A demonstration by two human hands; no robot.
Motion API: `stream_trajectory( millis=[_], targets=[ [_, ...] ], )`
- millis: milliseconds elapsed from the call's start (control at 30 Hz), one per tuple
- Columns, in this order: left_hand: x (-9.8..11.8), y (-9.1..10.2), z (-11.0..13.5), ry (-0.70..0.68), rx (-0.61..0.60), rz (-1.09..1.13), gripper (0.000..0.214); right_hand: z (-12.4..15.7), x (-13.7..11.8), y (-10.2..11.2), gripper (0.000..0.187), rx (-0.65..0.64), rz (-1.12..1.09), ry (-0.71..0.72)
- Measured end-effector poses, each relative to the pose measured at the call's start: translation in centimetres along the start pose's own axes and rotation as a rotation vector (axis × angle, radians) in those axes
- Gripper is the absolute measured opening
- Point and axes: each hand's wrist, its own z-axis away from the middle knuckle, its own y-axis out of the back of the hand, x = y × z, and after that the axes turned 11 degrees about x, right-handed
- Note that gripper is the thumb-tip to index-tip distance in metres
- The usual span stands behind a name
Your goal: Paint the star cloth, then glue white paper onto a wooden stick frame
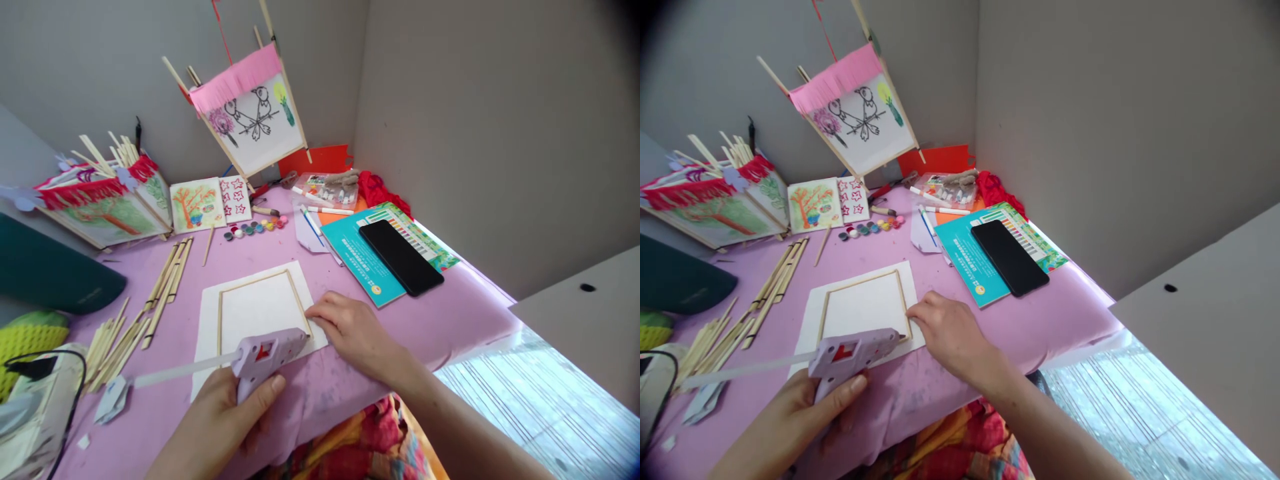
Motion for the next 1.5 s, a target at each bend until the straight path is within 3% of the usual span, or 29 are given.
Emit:
stream_trajectory(
  millis=[167, 300, 400, 600, 700, 800, 867, 933, 1033, 1133, 1200, 1267, 1333, 1433, 1500],
  targets=[
    [0.1, 0.2, 0.4, -0.065, 0.061, 0.027, 0.044, 0.1, 0.1, -0.1, 0.024, 0.003, -0.011, -0.001],
    [-0.1, 0.5, 0.6, -0.109, -0.008, 0.147, 0.049, 0.1, 0.1, -0.2, 0.023, 0.009, -0.004, -0.009],
    [-0.6, 0.9, 0.6, -0.152, 0.009, 0.220, 0.048, 0.1, 0.1, -0.2, 0.023, 0.009, -0.007, -0.010],
    [-2.1, 1.6, 1.0, -0.356, 0.020, 0.329, 0.037, 0.3, 0.6, -0.5, 0.024, -0.009, -0.045, -0.018],
    [-1.5, 1.7, 1.5, -0.448, -0.050, 0.345, 0.032, 0.4, 0.9, -0.7, 0.024, -0.019, -0.060, -0.004],
    [-0.4, 2.2, 2.1, -0.479, -0.014, 0.340, 0.027, 0.4, 1.2, -0.9, 0.023, -0.026, -0.048, 0.010],
    [-0.1, 3.1, 2.2, -0.479, 0.051, 0.301, 0.032, 0.5, 1.3, -1.0, 0.024, -0.032, -0.048, 0.010],
    [-0.5, 4.3, 1.8, -0.507, 0.205, 0.232, 0.037, 0.5, 1.4, -1.1, 0.024, -0.037, -0.053, 0.007],
    [-1.8, 7.0, 0.1, -0.454, 0.597, 0.035, 0.040, 0.5, 1.4, -1.1, 0.024, -0.041, -0.048, 0.003],
    [-3.2, 9.8, -2.3, -0.215, 0.971, -0.317, 0.047, 0.4, 1.0, -0.9, 0.024, -0.039, -0.049, -0.007],
    [-4.0, 11.0, -3.9, -0.080, 1.017, -0.544, 0.049, 0.3, 0.7, -0.8, 0.024, -0.031, -0.057, -0.016],
    [-5.0, 11.7, -5.2, -0.065, 0.961, -0.739, 0.047, 0.1, 0.4, -0.6, 0.023, -0.033, -0.066, -0.024],
    [-5.9, 11.9, -6.0, -0.052, 0.928, -0.799, 0.046, -0.1, 0.1, -0.3, 0.022, -0.051, -0.074, -0.034],
    [-6.8, 11.8, -6.0, -0.125, 0.896, -0.871, 0.040, -0.6, -0.2, 0.3, 0.022, -0.088, -0.078, -0.036],
    [-6.7, 11.2, -5.1, -0.269, 1.007, -0.762, 0.035, -1.0, -0.3, 0.7, 0.021, -0.119, -0.069, -0.015]
  ],
)
